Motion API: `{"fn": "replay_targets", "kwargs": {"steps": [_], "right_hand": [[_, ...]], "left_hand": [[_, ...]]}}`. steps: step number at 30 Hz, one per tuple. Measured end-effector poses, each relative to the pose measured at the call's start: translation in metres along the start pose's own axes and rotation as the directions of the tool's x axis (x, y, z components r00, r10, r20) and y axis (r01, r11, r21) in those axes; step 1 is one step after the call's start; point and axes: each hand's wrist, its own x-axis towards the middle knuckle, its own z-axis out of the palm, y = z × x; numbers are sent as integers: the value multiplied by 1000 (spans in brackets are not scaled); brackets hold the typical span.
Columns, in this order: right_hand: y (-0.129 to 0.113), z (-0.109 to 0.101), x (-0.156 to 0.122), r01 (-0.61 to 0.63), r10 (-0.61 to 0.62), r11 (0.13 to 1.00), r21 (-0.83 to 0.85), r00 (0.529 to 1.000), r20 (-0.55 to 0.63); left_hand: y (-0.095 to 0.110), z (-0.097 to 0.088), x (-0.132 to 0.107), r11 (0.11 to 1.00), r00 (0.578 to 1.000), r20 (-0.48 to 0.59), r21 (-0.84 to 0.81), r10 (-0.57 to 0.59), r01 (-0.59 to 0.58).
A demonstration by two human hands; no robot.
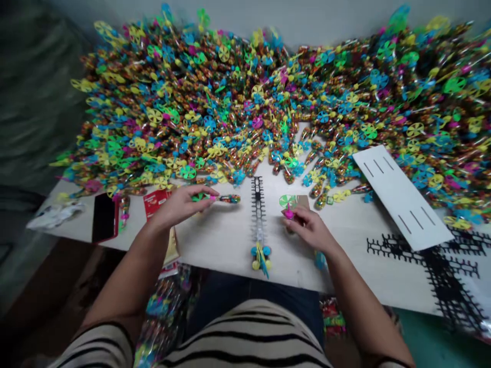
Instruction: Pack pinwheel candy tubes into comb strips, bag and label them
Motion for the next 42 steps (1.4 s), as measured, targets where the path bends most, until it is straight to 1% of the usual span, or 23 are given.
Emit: {"fn": "replay_targets", "kwargs": {"steps": [2,3,5,8,10,13,14,16,18,20,24,28,30,33,35,37,39,42], "right_hand": [[-3,4,-14,91,-83,990,-111,994,74],[-3,8,-19,118,-105,983,-143,990,99],[-3,19,-28,130,-111,976,-174,987,117],[1,38,-35,137,-120,975,-177,987,107],[3,49,-36,179,-167,971,-158,982,86],[4,58,-35,257,-253,957,-133,966,46],[4,60,-34,276,-273,952,-130,961,41],[5,61,-32,300,-298,945,-132,954,36],[7,61,-31,319,-319,938,-137,947,23],[8,61,-30,330,-330,934,-135,944,17],[10,64,-30,320,-322,940,-116,947,-5],[11,68,-33,311,-320,944,-109,945,-68],[12,70,-34,313,-323,944,-108,942,-88],[13,72,-35,325,-336,939,-109,936,-107],[13,73,-36,327,-338,939,-111,936,-99],[13,73,-36,324,-334,940,-111,939,-85],[12,74,-37,318,-328,942,-109,941,-86],[13,77,-39,308,-316,948,-85,941,-123]], "left_hand": [[-4,17,-27,1000,1000,27,11,4,-4],[-3,27,-38,1000,999,38,23,5,-6],[1,48,-56,998,999,52,62,5,-8],[11,80,-71,992,999,32,120,19,-23],[14,99,-74,993,998,-42,111,46,-41],[8,123,-73,997,981,-178,-5,72,-74],[4,129,-73,994,979,-192,-64,70,-84],[-6,137,-75,972,986,-158,-214,61,-95],[-14,142,-77,930,994,-87,-354,70,-96],[-18,143,-79,904,995,-52,-414,89,-103],[-16,140,-79,933,993,-79,-342,89,-111],[-13,134,-76,944,981,-31,-269,192,-193],[-14,132,-76,942,976,-11,-259,218,-213],[-17,135,-76,939,983,-12,-293,184,-179],[-19,137,-76,931,988,-35,-331,148,-151],[-19,137,-77,932,990,-50,-335,129,-138],[-20,137,-78,940,989,-51,-309,138,-147],[-20,137,-80,937,981,-53,-291,186,-193]]}}
